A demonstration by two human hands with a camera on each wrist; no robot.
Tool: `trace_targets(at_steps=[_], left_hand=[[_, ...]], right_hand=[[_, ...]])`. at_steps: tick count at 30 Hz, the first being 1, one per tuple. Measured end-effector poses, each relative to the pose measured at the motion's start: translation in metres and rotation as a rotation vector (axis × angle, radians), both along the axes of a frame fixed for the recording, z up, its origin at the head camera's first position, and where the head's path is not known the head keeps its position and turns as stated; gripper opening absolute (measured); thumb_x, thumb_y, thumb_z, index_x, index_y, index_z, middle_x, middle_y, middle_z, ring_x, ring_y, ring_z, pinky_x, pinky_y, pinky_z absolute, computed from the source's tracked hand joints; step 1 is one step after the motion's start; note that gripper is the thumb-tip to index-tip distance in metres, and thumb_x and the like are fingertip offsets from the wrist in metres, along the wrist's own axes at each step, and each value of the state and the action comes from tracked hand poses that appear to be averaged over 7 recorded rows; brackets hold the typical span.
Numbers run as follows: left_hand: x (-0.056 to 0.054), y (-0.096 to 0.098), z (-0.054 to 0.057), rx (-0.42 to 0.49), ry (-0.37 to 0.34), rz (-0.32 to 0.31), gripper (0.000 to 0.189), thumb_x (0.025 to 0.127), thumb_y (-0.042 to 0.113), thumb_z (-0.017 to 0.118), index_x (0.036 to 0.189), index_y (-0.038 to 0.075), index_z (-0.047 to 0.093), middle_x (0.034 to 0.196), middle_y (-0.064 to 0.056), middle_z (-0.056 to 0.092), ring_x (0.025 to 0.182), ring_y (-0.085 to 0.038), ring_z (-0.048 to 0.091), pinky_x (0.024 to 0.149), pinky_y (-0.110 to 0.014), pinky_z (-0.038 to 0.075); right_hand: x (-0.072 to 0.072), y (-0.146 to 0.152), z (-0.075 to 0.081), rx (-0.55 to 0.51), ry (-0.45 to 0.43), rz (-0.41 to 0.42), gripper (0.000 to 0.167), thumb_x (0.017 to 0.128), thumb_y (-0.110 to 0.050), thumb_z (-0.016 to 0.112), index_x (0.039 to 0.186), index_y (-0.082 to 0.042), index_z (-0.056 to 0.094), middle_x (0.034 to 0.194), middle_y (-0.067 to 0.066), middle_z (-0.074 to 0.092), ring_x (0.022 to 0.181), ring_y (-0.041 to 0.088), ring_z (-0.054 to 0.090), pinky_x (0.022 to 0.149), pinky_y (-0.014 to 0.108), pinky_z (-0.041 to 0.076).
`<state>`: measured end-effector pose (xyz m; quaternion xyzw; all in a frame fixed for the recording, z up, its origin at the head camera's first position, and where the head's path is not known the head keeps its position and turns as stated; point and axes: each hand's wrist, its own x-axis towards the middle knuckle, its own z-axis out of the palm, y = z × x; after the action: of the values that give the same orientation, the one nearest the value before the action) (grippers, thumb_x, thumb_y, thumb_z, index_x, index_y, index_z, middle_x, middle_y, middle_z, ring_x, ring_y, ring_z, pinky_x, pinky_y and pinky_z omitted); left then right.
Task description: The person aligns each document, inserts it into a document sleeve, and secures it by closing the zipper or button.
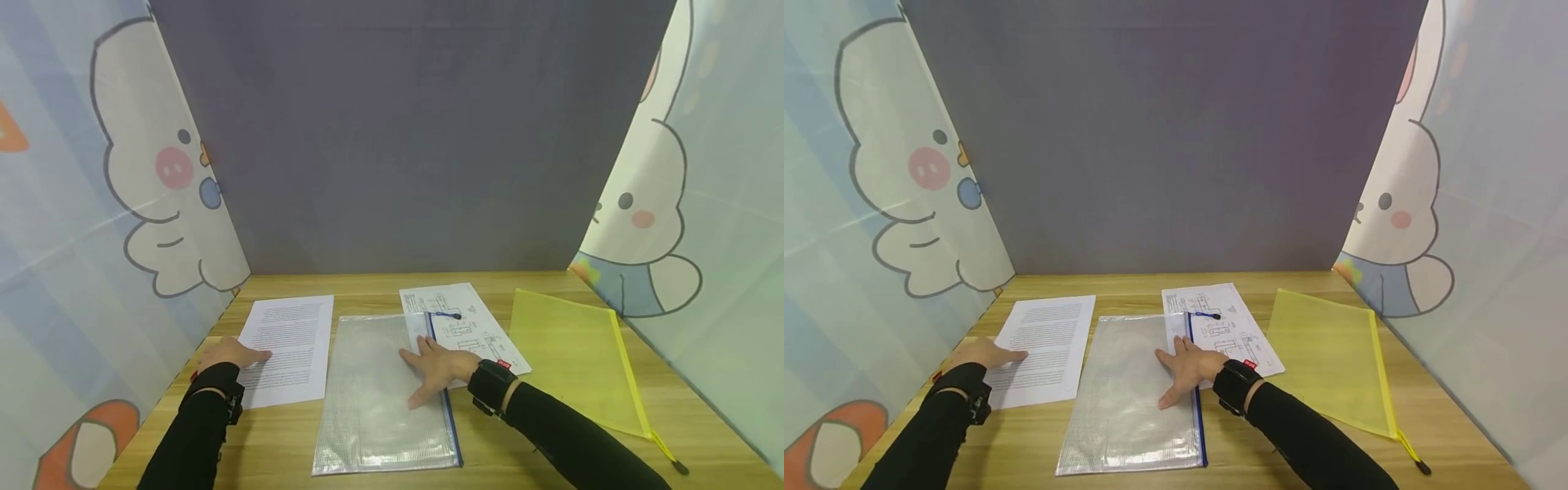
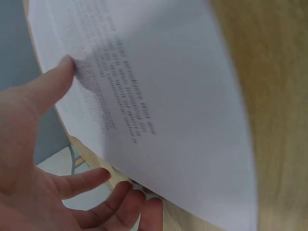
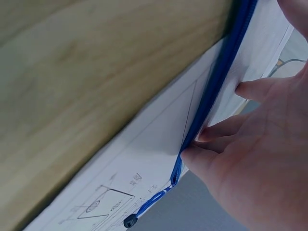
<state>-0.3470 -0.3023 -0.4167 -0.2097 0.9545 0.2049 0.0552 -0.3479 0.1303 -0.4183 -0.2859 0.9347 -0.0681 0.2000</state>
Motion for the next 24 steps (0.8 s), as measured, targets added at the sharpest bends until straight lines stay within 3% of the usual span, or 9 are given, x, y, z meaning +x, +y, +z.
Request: trace_targets(at_steps=[2,8,13,18,21,24], left_hand=[[0.001,-0.003,0.002,0.01,-0.026,-0.006,0.11,0.076,0.062,0.079,0.131,-0.026,0.043,0.123,-0.049,0.045,0.107,-0.06,0.048,0.088,-0.064,0.046],[0.002,-0.014,0.0,0.088,-0.072,0.056,0.124,0.065,0.068,0.085,0.134,-0.024,0.041,0.117,-0.039,0.054,0.092,-0.041,0.055,0.078,-0.05,0.053],[0.003,-0.012,0.004,0.182,-0.069,0.094,0.125,0.069,0.058,0.088,0.138,-0.027,0.029,0.126,-0.043,0.048,0.103,-0.046,0.052,0.089,-0.059,0.05],[0.006,-0.009,0.01,0.157,-0.051,0.013,0.094,0.081,0.041,0.083,0.131,-0.027,0.04,0.127,-0.044,0.049,0.106,-0.049,0.052,0.091,-0.059,0.048],[0.006,-0.007,0.015,0.096,-0.027,-0.061,0.068,0.089,0.027,0.071,0.124,-0.026,0.049,0.124,-0.044,0.052,0.102,-0.048,0.055,0.091,-0.058,0.049],[0.004,-0.004,0.022,0.075,0.041,-0.114,0.049,0.09,0.014,0.059,0.115,-0.027,0.054,0.114,-0.043,0.057,0.093,-0.044,0.058,0.086,-0.056,0.051]], right_hand=[[0.0,0.0,-0.001,-0.003,0.0,0.0,0.108,0.076,-0.066,0.078,0.162,-0.021,0.03,0.166,0.027,0.013,0.154,0.042,0.008,0.121,0.057,0.018],[0.001,0.0,-0.001,-0.003,-0.007,-0.007,0.108,0.076,-0.067,0.078,0.162,-0.022,0.029,0.167,0.025,0.012,0.155,0.04,0.007,0.121,0.057,0.018],[0.001,-0.002,0.0,0.003,-0.006,-0.006,0.109,0.076,-0.067,0.078,0.162,-0.022,0.029,0.167,0.025,0.012,0.155,0.041,0.008,0.121,0.057,0.019],[0.001,-0.002,0.0,0.003,-0.006,-0.007,0.108,0.076,-0.067,0.078,0.162,-0.023,0.029,0.167,0.024,0.013,0.155,0.04,0.008,0.121,0.057,0.019],[0.001,-0.002,0.0,0.008,0.001,-0.007,0.109,0.076,-0.068,0.078,0.162,-0.023,0.029,0.167,0.024,0.013,0.154,0.04,0.009,0.121,0.057,0.019],[0.0,-0.001,0.001,0.013,0.006,-0.008,0.109,0.075,-0.068,0.078,0.162,-0.023,0.029,0.167,0.025,0.013,0.154,0.041,0.009,0.121,0.057,0.02]])
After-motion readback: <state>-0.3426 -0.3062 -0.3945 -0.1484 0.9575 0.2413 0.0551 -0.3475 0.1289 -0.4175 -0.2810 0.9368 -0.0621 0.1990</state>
